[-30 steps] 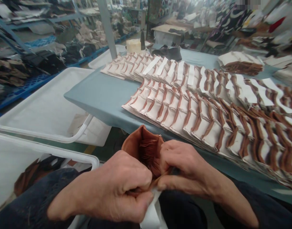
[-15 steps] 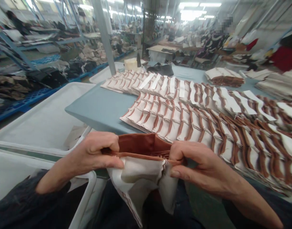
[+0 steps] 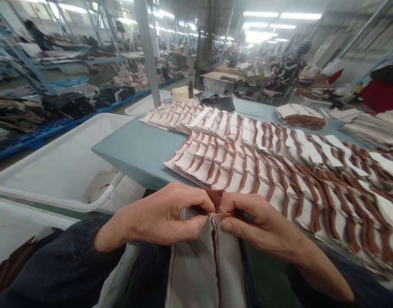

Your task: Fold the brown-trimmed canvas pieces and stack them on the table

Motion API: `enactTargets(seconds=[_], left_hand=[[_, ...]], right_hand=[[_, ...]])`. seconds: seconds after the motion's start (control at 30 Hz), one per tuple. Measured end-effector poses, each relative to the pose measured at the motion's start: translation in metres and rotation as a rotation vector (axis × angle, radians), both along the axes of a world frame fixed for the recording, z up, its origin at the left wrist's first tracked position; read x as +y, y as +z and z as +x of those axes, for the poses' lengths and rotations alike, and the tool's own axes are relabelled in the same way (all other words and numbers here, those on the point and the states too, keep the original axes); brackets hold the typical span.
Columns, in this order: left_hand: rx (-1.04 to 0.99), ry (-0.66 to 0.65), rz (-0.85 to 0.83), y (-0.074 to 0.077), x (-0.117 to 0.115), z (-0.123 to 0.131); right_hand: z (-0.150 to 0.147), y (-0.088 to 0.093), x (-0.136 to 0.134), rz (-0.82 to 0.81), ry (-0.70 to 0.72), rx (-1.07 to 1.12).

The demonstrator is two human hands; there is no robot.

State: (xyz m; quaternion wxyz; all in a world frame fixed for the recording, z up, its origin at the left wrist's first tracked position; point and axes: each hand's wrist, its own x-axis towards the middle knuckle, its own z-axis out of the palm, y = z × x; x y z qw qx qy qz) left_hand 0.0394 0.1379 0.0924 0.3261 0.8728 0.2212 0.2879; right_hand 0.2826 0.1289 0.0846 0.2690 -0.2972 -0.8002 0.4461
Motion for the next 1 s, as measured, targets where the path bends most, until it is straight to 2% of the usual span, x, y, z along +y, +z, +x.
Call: enactTargets(seconds=[0.17, 0.43, 0.63, 0.83, 1.0], left_hand=[[0.007, 0.003, -0.049, -0.008, -0.006, -0.001], [0.028, 0.071, -0.217, -0.020, -0.023, -0.009], [-0.031, 0.065, -0.307, -0.020, -0.026, -0.008], [-0.071, 0.046, -0.449, -0.032, -0.021, -0.011], [-0.079, 0.011, -0.499, -0.036, -0.019, -0.017]], right_hand=[[-0.006, -0.017, 0.000, 0.056, -0.026, -0.005], [-0.024, -0.039, -0.007, -0.104, -0.030, 0.040], [-0.029, -0.045, 0.000, -0.244, 0.027, 0.161], [-0.029, -0.055, 0.003, -0.407, 0.092, 0.210], [-0.032, -0.047, 0.001, -0.365, 0.093, 0.138]])
